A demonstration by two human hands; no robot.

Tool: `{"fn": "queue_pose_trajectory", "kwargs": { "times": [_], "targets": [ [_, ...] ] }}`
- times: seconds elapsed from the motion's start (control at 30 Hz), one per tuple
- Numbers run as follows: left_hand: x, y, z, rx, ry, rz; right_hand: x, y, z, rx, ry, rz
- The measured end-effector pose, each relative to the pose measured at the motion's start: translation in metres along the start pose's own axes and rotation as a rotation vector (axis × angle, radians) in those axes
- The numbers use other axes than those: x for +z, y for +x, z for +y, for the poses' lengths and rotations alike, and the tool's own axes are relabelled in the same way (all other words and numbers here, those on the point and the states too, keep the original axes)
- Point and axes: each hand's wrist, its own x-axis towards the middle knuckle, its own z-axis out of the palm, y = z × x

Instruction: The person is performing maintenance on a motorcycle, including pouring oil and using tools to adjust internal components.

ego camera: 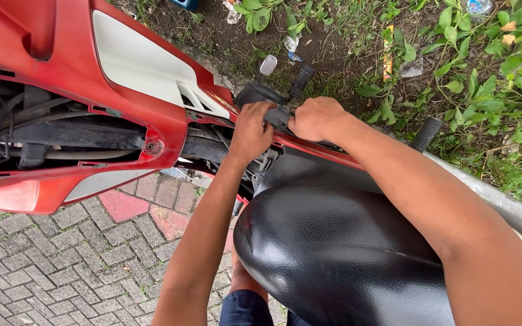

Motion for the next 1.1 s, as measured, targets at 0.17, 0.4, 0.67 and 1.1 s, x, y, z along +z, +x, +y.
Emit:
{"fn": "queue_pose_trajectory", "kwargs": {
  "times": [0.17,0.4,0.67,1.1],
  "targets": [
    [0.005,0.000,0.004,-0.037,0.085,0.054,0.003,0.006,-0.001,0.046,0.029,-0.063],
    [-0.007,-0.014,-0.019,0.017,0.349,0.237,0.044,0.033,0.006,0.034,-0.062,-0.191],
    [-0.004,-0.016,-0.023,0.056,0.397,0.230,0.104,0.065,0.053,0.059,-0.248,-0.262],
    [0.008,-0.017,-0.035,0.026,0.425,0.259,0.133,0.079,0.075,-0.025,-0.259,-0.203]
  ]
}}
